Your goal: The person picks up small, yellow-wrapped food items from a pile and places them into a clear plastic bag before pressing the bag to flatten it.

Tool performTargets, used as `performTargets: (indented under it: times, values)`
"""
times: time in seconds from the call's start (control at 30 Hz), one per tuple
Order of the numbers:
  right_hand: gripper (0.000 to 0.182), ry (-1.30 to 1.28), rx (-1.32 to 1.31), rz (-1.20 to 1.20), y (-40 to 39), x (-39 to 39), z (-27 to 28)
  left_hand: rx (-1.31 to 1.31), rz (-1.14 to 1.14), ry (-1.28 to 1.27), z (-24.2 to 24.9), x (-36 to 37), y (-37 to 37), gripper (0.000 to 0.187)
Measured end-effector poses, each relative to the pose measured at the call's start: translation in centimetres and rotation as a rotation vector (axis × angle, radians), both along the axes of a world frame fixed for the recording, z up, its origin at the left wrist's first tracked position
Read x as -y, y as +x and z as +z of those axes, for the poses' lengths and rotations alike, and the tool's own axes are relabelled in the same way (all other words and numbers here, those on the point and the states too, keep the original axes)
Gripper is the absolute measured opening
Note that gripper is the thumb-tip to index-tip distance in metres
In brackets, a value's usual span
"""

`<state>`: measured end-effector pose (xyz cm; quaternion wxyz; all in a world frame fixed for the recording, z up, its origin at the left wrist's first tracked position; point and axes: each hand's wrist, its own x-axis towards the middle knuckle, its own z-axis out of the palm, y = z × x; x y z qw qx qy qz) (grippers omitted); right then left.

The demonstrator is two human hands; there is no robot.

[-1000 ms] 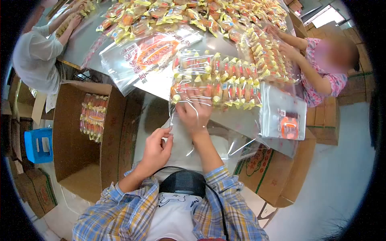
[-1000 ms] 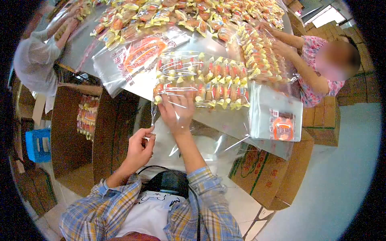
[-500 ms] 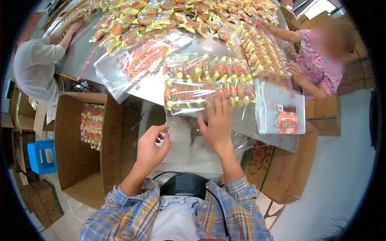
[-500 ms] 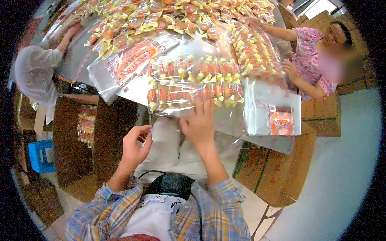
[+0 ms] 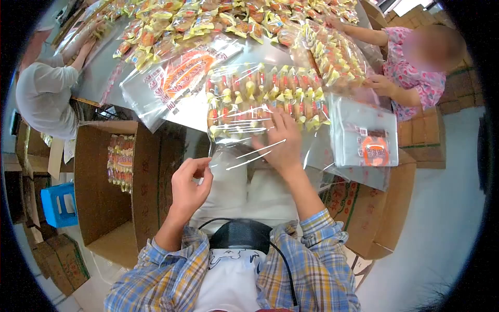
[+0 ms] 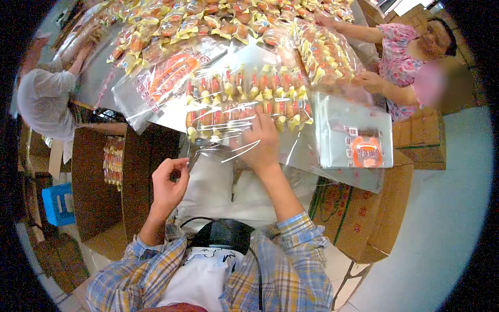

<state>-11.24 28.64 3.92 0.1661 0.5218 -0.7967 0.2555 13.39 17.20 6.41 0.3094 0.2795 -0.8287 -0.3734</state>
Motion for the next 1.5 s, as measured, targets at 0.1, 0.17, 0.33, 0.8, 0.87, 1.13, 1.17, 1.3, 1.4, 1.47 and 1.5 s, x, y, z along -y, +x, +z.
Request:
performTargets:
  times: [0.1, 0.17, 0.33, 0.8, 0.87, 1.13, 1.17, 1.3, 1.4, 1.47, 1.5]
  values:
    - [0.054, -0.138, -0.152, 0.068, -0.9, 0.5, -0.9, 0.069, -0.007, 0.044, 0.2, -0.3, 0.4, 0.024]
    - [0.051, -0.114, -0.023, 0.061, -0.7, 0.5, -1.2, 0.083, -0.012, 0.042, 0.6, -0.6, 0.4, 0.026]
    - [0.055, 0.042, -0.193, 0.054, -0.3, 0.6, -1.1, 0.061, -0.035, -0.171, 0.5, -0.7, 0.3, 0.034]
    - [0.059, -0.018, -0.145, 0.001, -0.8, 1.9, -3.5, 0.149, -0.348, -0.364, 0.3, -6.3, -5.3, 0.055]
    - [0.053, 0.011, -0.214, -0.019, -0.3, 1.6, -2.8, 0.233, -0.303, -0.396, 0.7, -5.8, -6.3, 0.065]
    - [0.062, 0.166, -0.089, -0.027, -2.5, -1.2, -0.2, 0.195, -0.108, -0.632, -2.7, -3.1, -12.1, 0.07]
    - [0.062, 0.169, -0.086, -0.021, -2.8, -1.4, -0.4, 0.249, -0.091, -0.603, -3.1, -2.9, -12.9, 0.069]
    - [0.064, 0.147, -0.097, -0.01, -3.5, -1.0, -1.0, 0.254, 0.022, -0.643, -2.5, -2.3, -14.6, 0.061]
    - [0.064, 0.152, -0.14, -0.035, -3.8, -0.9, -1.8, 0.306, 0.002, -0.62, -3.5, -1.6, -14.8, 0.059]
    - [0.064, 0.171, -0.156, -0.051, -3.5, -1.1, -2.2, 0.279, -0.006, -0.715, -4.3, -0.2, -14.4, 0.057]
    - [0.064, 0.176, -0.162, -0.051, -3.4, -1.0, -2.0, 0.27, -0.014, -0.72, -4.2, 0.0, -14.2, 0.056]
